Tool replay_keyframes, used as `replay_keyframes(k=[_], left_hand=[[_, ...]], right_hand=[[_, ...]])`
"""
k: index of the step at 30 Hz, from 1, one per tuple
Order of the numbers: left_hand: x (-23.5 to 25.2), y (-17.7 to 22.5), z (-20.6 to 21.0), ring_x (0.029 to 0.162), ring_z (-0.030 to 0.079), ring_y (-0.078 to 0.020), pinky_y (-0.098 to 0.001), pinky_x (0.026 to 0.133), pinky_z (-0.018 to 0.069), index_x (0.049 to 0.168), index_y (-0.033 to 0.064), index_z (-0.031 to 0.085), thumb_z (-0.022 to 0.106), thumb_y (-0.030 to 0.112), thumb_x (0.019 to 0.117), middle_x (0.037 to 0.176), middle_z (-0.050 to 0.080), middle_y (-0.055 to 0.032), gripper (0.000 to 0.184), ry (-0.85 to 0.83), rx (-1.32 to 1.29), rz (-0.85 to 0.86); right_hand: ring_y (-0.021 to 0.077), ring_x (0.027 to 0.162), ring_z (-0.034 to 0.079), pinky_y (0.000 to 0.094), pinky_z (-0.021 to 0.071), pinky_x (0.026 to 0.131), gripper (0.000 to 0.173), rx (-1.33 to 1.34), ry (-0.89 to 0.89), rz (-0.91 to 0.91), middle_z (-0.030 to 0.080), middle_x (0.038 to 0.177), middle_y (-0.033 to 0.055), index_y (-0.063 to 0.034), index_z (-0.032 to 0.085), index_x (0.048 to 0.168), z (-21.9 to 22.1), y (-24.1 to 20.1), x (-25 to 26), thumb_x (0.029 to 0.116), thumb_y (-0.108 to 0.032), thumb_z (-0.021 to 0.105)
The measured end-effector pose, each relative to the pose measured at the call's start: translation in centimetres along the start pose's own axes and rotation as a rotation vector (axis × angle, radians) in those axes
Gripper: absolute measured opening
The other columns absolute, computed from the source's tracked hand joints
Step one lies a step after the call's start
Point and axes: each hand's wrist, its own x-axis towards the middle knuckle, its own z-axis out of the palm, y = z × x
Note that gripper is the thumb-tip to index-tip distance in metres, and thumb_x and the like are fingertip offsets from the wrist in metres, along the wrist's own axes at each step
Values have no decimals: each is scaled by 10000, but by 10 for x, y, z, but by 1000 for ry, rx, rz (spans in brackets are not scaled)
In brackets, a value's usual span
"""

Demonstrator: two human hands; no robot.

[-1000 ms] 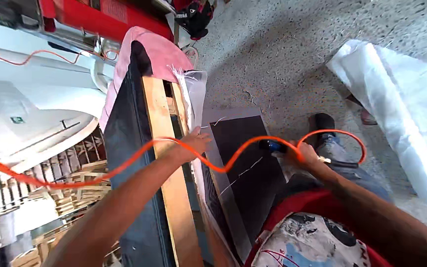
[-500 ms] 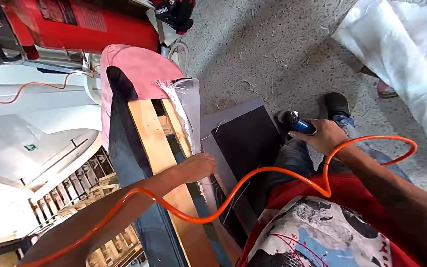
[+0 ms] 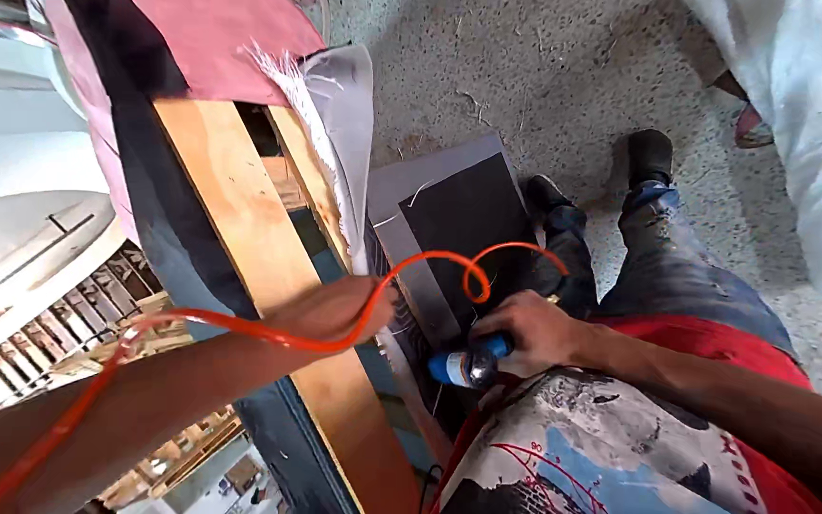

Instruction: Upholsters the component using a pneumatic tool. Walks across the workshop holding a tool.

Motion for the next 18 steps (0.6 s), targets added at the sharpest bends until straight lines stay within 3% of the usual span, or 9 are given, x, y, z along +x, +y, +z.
replay_keyframes(k=[1,2,3,4,7,9,13,18], left_hand=[[-4,1,-7,985,685,-167,-381,920,573,1036,128,738,538,170,1018,990,705,-23,206,-39,61,44],[-9,3,-16,1114,650,-159,-377,1099,471,1088,140,750,541,156,1036,1074,704,-8,216,-93,104,63],[-15,3,-18,1197,621,-144,-390,1210,361,1127,152,753,541,145,1041,1131,703,9,228,-88,120,81],[-21,3,-15,1229,615,-157,-425,1241,324,1150,155,745,552,115,1022,1164,701,6,235,-49,168,119],[-27,19,-26,1386,524,-150,-481,1270,252,1359,216,670,589,7,974,1402,636,35,446,-185,393,70],[-28,23,-27,1430,479,-136,-510,1275,215,1403,239,646,584,-16,968,1465,599,66,508,-205,433,30],[-31,22,-25,1378,537,-121,-496,1268,245,1367,258,674,600,-10,961,1423,634,80,492,-133,423,-1],[-32,19,-26,1367,551,-116,-445,1265,270,1339,196,687,653,-38,882,1391,661,44,514,-56,360,-32]], right_hand=[[163,776,705,510,563,676,302,41,-12,-30,744,832,-51,-313,778,1027,9,1,3,774,-475,745],[161,780,707,505,568,678,296,58,-20,-46,746,839,-48,-304,777,1036,15,2,7,783,-453,746],[155,776,705,495,567,670,287,58,-20,-65,744,838,-51,-298,773,1038,19,3,10,792,-442,739],[148,768,704,489,566,659,277,50,-16,-83,741,834,-56,-294,772,1034,21,3,11,796,-430,734],[141,759,691,480,554,649,234,-3,-26,-101,723,808,-70,-292,760,993,17,3,14,806,-427,720],[139,746,682,467,538,628,215,-26,24,-102,709,789,-71,-290,753,967,12,4,19,808,-428,711],[104,720,680,443,540,597,230,-60,126,-120,713,788,-99,-300,762,960,1,8,43,788,-439,697],[92,719,673,425,526,596,241,-100,143,-141,714,785,-100,-295,769,960,-20,11,71,792,-441,678]])
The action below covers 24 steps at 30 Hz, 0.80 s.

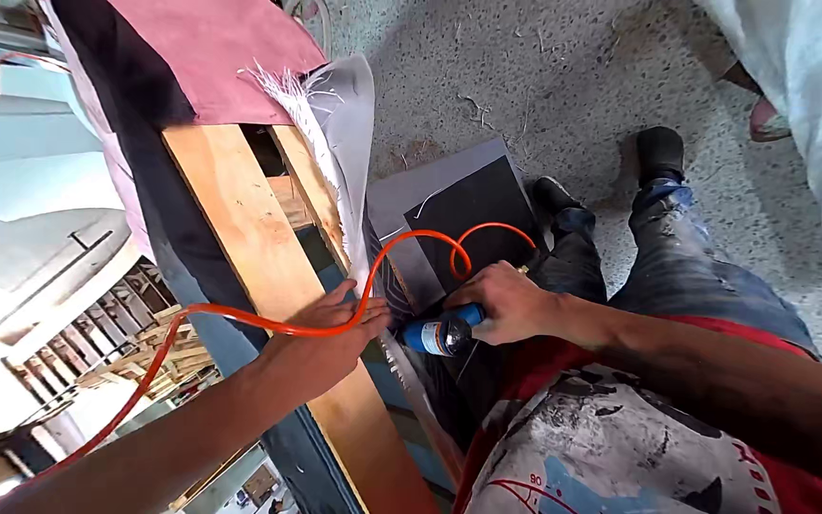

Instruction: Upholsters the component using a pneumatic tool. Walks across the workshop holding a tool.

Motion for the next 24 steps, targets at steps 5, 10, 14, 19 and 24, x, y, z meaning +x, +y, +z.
replay_keyframes(k=[5,10,14,19,24], left_hand=[[31,-27,-20,1279,608,-206,-422,1144,436,1324,188,687,645,-13,896,1351,674,6,476,50,-11,45],[108,-95,-54,1387,491,-271,-592,1270,140,1063,181,788,722,183,952,1289,664,-40,128,-6,178,224],[129,-97,-61,1103,667,-230,-472,1063,488,1001,172,781,774,137,894,1102,727,-22,113,-217,182,345],[105,-102,-47,1085,660,-249,-417,967,555,986,62,743,701,-13,896,1070,698,-82,124,-118,1,295],[86,-97,-57,1231,623,-329,-448,1063,509,1039,-23,704,600,-49,947,1201,679,-180,141,-113,-50,314]], right_hand=[[67,773,681,411,553,646,300,9,22,-16,728,847,-125,-344,765,1081,-24,4,0,805,-449,711],[177,864,697,482,548,744,276,-378,-285,326,739,921,-66,-358,748,1067,-85,8,-29,826,-492,747],[194,814,696,474,545,694,253,-511,-305,424,726,869,-39,-314,749,989,-111,29,-56,802,-484,763],[210,774,689,487,544,674,234,-473,-257,476,706,807,-30,-293,734,931,-127,30,-63,814,-496,746],[190,778,689,503,548,687,308,-298,-179,395,705,793,-45,-310,739,939,-114,29,-30,817,-593,728]])
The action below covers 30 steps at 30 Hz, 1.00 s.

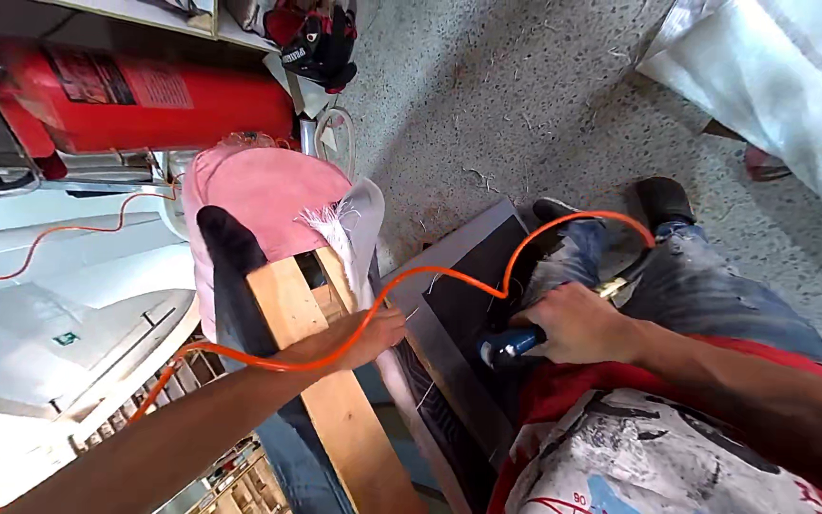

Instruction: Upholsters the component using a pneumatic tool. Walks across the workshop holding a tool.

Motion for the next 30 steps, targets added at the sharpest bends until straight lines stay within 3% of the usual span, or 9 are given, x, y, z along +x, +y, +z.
replay_keyframes(k=[5,7,10,15,19,22,25,28,30], left_hand=[[-14,4,1,1101,663,-315,-425,1025,522,1029,-33,721,580,-82,956,1094,699,-165,166,-60,87,-9],[-29,12,4,1245,615,-307,-461,1141,442,1166,13,720,639,-59,923,1245,687,-141,267,-79,84,-64],[-46,9,0,1457,452,-231,-497,1268,249,1429,119,608,631,-32,920,1486,577,-59,532,-144,110,-148],[-47,14,3,1504,382,-194,-515,1279,199,1484,148,560,596,-3,946,1547,522,-18,561,-199,117,-205],[-52,14,10,1441,473,-131,-514,1260,247,1384,186,669,649,-40,905,1451,621,43,530,-25,96,-260],[-54,11,12,1410,508,-121,-579,1259,209,1330,188,704,671,-33,885,1404,654,63,498,83,145,-300],[-55,6,12,1351,571,-145,-567,1253,257,1255,133,736,655,-16,880,1324,701,26,411,180,169,-319],[-42,-9,-10,1212,656,-214,-476,1140,434,1187,104,744,637,38,884,1214,728,-44,328,154,177,-274],[-27,-34,-37,1278,583,-320,-522,1160,400,1258,105,711,695,-13,874,1286,666,-114,402,78,214,-177]], right_hand=[[173,935,696,526,551,855,336,252,76,-247,739,949,-64,-363,750,1140,29,-26,44,816,-449,777],[137,826,703,491,580,696,337,318,184,-371,732,879,-86,-326,760,1066,44,-38,50,734,-376,768],[85,742,681,432,565,615,261,374,251,-396,705,798,-110,-308,753,968,52,-49,64,740,-431,718],[86,701,660,415,527,581,216,323,222,-351,683,752,-107,-301,745,905,62,-65,76,766,-460,699],[95,695,670,426,527,564,225,309,281,-304,694,751,-100,-299,762,909,51,-66,93,771,-459,684],[104,692,666,428,507,562,237,293,304,-311,690,744,-90,-305,758,914,39,-62,116,802,-484,651],[118,686,661,436,497,568,229,279,286,-322,682,730,-79,-295,752,901,25,-61,132,796,-475,656],[111,716,664,433,502,600,240,286,250,-338,702,773,-88,-312,762,949,14,-56,135,801,-481,674],[85,729,665,423,515,612,248,295,255,-346,713,795,-115,-342,771,982,8,-47,126,803,-480,669]])
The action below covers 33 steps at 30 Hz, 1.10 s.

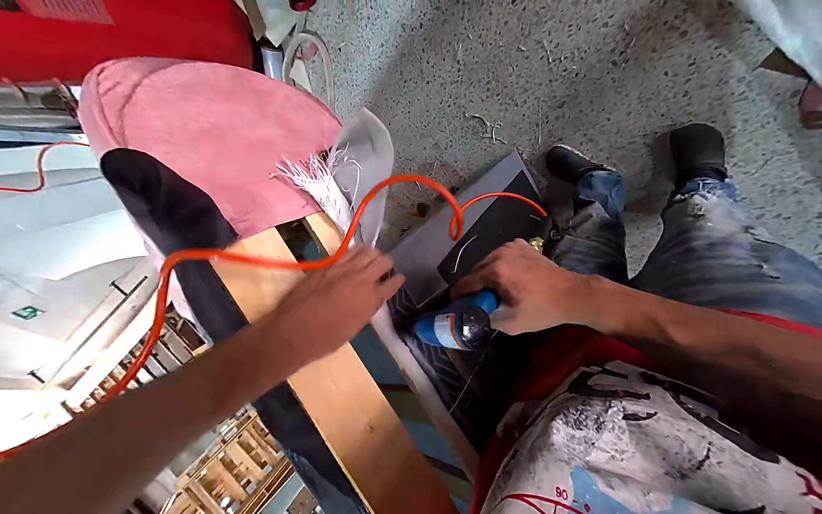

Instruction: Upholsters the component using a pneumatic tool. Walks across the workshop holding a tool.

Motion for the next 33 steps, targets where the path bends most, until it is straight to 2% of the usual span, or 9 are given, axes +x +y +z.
replay_keyframes(k=[2,4,6,8,10,14,20,28,33], left_hand=[[25,-31,-9,1436,439,-365,-655,1251,153,1204,136,743,726,4,881,1375,633,-114,349,-80,89,125],[48,-49,-9,1442,431,-364,-699,1241,90,1080,153,793,769,80,887,1334,664,-90,208,-116,98,258],[63,-53,-9,1292,576,-319,-592,1241,227,985,78,781,704,24,929,1172,712,-107,110,-182,28,349],[58,-53,-10,1091,659,-286,-458,1037,493,933,30,734,630,-25,953,1036,703,-115,120,-192,-30,373],[38,-52,-5,1003,657,-275,-416,833,572,921,20,718,648,-25,937,997,669,-112,84,-127,-76,325],[14,-52,1,922,672,-265,-386,746,585,885,16,719,652,-44,910,927,670,-107,94,-20,-21,324],[-18,-54,-3,1254,625,-207,-413,1189,399,1215,145,744,606,49,978,1252,712,-8,291,-60,51,194],[-37,-53,6,1335,582,-164,-414,1201,382,1273,180,742,677,34,859,1350,688,44,444,2,26,8],[-37,-54,1,1195,680,-154,-379,1043,531,1051,144,813,573,-11,857,1184,762,30,345,179,-121,-134]], right_hand=[[68,703,657,412,518,584,221,-54,15,22,693,759,-139,-364,768,934,-12,3,-12,785,-491,665],[91,699,661,433,516,577,215,-138,-2,76,687,750,-128,-363,763,915,-21,7,-22,772,-493,669],[122,729,678,456,526,603,222,-218,-59,152,709,785,-113,-366,768,943,-25,10,-26,759,-476,709],[125,740,679,453,525,614,226,-260,-105,218,712,797,-116,-374,762,951,-26,10,-25,752,-479,743],[120,742,678,455,527,620,235,-228,-99,219,707,792,-117,-382,764,956,-23,10,-22,745,-485,746],[81,703,662,425,524,580,216,-51,21,88,686,748,-129,-357,765,914,-7,10,-7,756,-491,704],[34,692,654,377,526,566,228,51,90,8,690,751,-146,-342,774,910,10,5,28,766,-489,677],[51,651,644,385,495,532,239,-4,148,37,675,708,-124,-318,772,882,-2,6,62,759,-485,654],[85,677,659,420,494,549,255,-42,103,14,692,739,-98,-301,766,891,-23,10,94,785,-492,635]])
